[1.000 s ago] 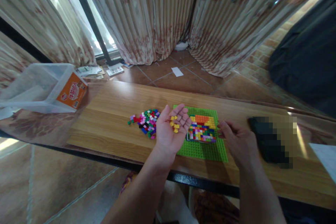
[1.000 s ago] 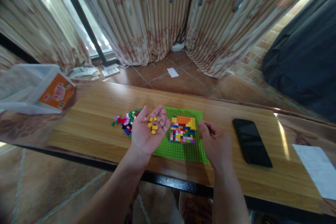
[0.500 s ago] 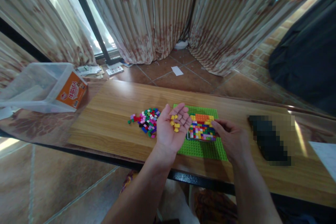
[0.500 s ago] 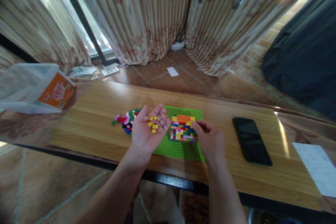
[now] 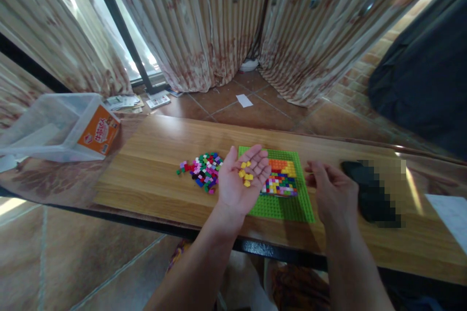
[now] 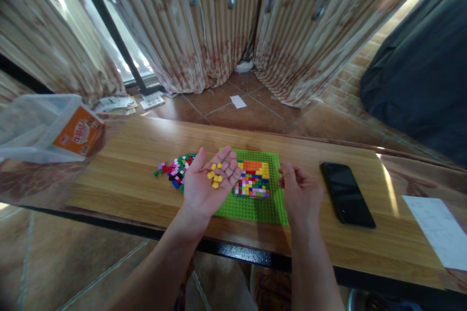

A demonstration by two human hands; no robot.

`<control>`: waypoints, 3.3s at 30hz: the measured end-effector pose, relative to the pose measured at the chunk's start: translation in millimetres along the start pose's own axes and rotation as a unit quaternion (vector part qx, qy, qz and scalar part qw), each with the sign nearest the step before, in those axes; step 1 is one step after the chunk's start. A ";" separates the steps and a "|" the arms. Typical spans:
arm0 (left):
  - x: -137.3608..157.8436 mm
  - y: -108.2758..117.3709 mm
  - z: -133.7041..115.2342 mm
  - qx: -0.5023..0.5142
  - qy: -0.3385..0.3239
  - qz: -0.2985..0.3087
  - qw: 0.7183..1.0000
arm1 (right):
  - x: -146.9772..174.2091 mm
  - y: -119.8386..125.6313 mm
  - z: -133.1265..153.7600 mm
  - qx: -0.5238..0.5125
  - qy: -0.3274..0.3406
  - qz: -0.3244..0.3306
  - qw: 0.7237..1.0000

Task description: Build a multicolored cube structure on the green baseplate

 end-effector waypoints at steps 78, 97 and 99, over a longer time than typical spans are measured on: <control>-0.6 1.8 -2.5 0.000 -0.022 -0.030 0.999 | 3.6 -12.1 4.1 0.191 0.018 0.070 0.979; 1.2 0.0 0.3 -0.006 0.010 0.005 1.000 | 3.5 -26.4 -15.0 0.045 -0.001 0.080 0.996; 1.6 -1.1 2.0 -0.008 0.017 0.010 1.000 | 3.5 -24.9 -13.0 0.003 -0.023 0.078 0.997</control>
Point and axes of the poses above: each hand's wrist, its own x-axis away from the middle knuckle, its own y-axis out of the back of the hand, z = x × y, the point moved 1 cm from there along -x, towards the middle knuckle, and after that the axes turned 15 degrees about z, right-handed, at the moved point
